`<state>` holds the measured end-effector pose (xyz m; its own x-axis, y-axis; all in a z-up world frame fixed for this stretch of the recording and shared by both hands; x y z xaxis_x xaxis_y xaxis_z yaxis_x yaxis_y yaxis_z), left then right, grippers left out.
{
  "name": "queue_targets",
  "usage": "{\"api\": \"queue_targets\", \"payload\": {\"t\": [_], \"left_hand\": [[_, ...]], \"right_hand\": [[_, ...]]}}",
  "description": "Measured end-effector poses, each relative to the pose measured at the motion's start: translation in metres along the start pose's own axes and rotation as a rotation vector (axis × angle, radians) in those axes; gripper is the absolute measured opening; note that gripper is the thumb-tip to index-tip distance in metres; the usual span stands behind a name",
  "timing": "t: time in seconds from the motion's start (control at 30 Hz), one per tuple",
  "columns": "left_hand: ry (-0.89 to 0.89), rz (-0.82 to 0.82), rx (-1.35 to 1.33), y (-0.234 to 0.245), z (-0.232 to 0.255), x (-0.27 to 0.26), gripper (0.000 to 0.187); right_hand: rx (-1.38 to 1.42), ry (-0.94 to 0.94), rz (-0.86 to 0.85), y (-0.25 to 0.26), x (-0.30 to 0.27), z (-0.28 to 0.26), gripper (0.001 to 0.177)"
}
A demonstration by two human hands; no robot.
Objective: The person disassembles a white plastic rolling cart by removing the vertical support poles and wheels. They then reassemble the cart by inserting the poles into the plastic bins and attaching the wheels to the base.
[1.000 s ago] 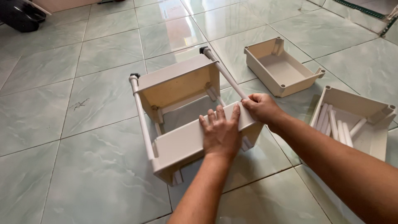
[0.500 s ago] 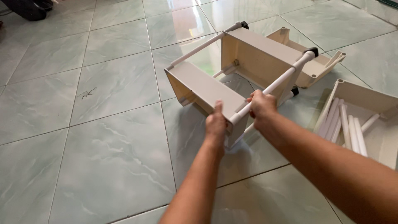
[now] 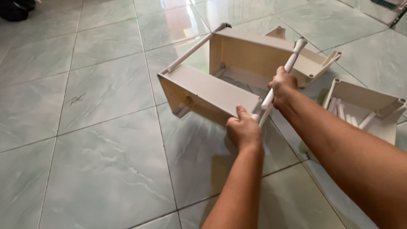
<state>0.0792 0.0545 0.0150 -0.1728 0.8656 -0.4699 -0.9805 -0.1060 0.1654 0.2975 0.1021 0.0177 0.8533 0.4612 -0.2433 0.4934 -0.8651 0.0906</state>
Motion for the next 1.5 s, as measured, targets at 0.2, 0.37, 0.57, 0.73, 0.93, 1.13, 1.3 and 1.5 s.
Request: {"api": "queue_targets", "payload": {"t": [0.2, 0.37, 0.57, 0.73, 0.93, 1.13, 1.3, 1.5], "left_hand": [[-0.295, -0.428, -0.139, 0.041, -0.016, 0.064, 0.06], [-0.67, -0.272, 0.494, 0.058, -0.094, 0.078, 0.04], [-0.51, 0.024, 0.487, 0.08, -0.04, 0.053, 0.035], [-0.57, 0.091, 0.077, 0.09, 0.067, 0.03, 0.045], [-0.261, -0.44, -0.463, 0.054, 0.085, 0.009, 0.03], [-0.311, -0.325, -0.319, 0.059, 0.067, -0.009, 0.05], [-0.464, -0.209, -0.237, 0.089, 0.073, -0.033, 0.05], [-0.054, -0.396, -0.319, 0.096, 0.066, -0.006, 0.052]], "right_hand": [[0.02, -0.105, -0.861, -0.012, -0.078, 0.024, 0.069], [0.143, -0.159, -0.939, -0.026, -0.106, 0.02, 0.048], [-0.109, 0.115, -0.577, -0.023, -0.087, 0.035, 0.043], [-0.132, -0.057, -0.479, -0.02, -0.081, 0.041, 0.047], [0.217, 0.4, -0.752, -0.069, -0.113, -0.051, 0.036], [-0.206, 0.295, -0.749, -0.08, -0.173, -0.086, 0.042], [-0.519, 0.418, -0.792, -0.091, -0.169, -0.087, 0.037], [-0.225, 0.316, -0.552, -0.101, -0.152, -0.059, 0.042]]}}
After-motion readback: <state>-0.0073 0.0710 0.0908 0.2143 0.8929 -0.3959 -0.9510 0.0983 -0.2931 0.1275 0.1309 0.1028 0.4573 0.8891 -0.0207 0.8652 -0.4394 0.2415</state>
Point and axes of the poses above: each hand's wrist, its own x-axis towards the middle knuckle, its own y-axis out of the back of the hand, z = x × y, the point moved 6 cm from there along x, towards the middle knuckle, and after that the axes turned 7 degrees about y, right-handed, at the moved point
